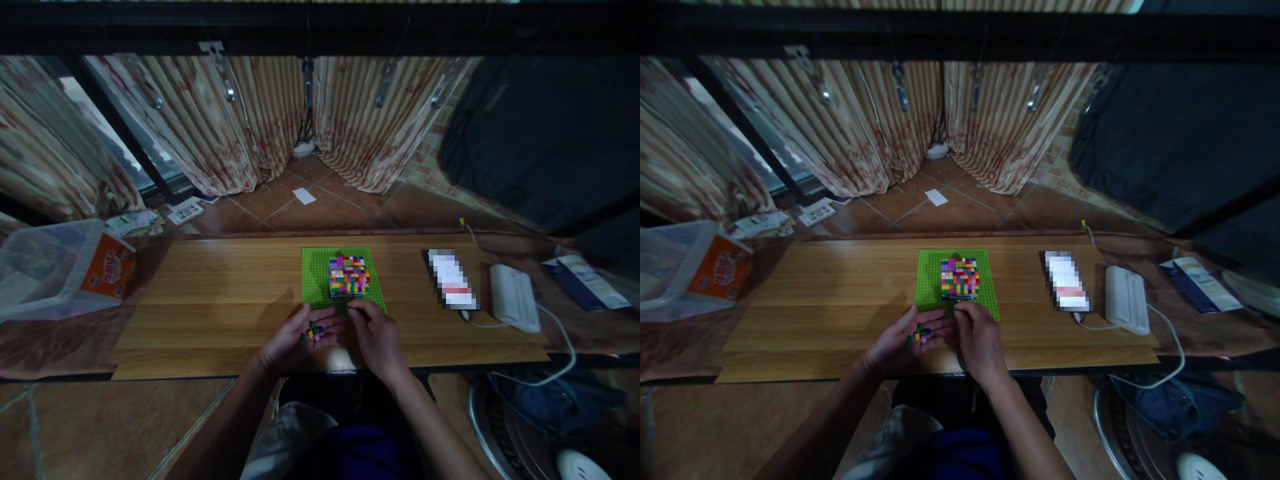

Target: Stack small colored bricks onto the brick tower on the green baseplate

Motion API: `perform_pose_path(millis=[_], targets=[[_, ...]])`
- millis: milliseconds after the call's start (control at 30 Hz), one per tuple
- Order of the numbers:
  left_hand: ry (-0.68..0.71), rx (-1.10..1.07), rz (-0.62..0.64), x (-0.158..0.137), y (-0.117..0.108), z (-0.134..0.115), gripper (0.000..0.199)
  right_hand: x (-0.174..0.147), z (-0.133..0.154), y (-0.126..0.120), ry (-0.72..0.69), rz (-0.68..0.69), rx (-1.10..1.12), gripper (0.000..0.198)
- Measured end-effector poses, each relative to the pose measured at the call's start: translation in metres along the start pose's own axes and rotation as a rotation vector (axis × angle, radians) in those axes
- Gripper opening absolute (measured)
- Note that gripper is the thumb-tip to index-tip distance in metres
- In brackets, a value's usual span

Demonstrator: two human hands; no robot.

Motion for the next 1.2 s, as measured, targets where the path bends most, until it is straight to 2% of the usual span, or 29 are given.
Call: perform_pose_path(millis=[133, 233, 533, 767, 1200], targets=[[-0.005, 0.023, -0.015, 0.0, 0.001, -0.001, 0.053, 0.015, -0.016, -0.016, 0.095, -0.218, 0.175, 0.021], [-0.013, 0.038, -0.033, 0.0, 0.003, -0.002, 0.053, 0.026, -0.023, -0.019, 0.112, -0.302, 0.263, 0.021], [0.001, 0.057, -0.01, -0.001, 0.0, -0.001, 0.051, 0.032, -0.035, -0.004, 0.191, -0.369, 0.425, 0.025], [-0.011, 0.058, -0.037, 0.0, -0.001, 0.0, 0.053, 0.034, -0.03, 0.003, 0.249, -0.48, 0.546, 0.024], [-0.02, 0.048, -0.045, 0.001, 0.0, 0.0, 0.053, 0.034, -0.03, 0.002, 0.31, -0.47, 0.589, 0.026]])
Point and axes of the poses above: each hand's wrist, its own x-axis towards the middle knuckle, its own y-axis out of the palm, z = x × y, the point moved 1 cm from there along x, towards the middle knuckle, and after that the axes turned 7 degrees about x, right-handed, at the moved point
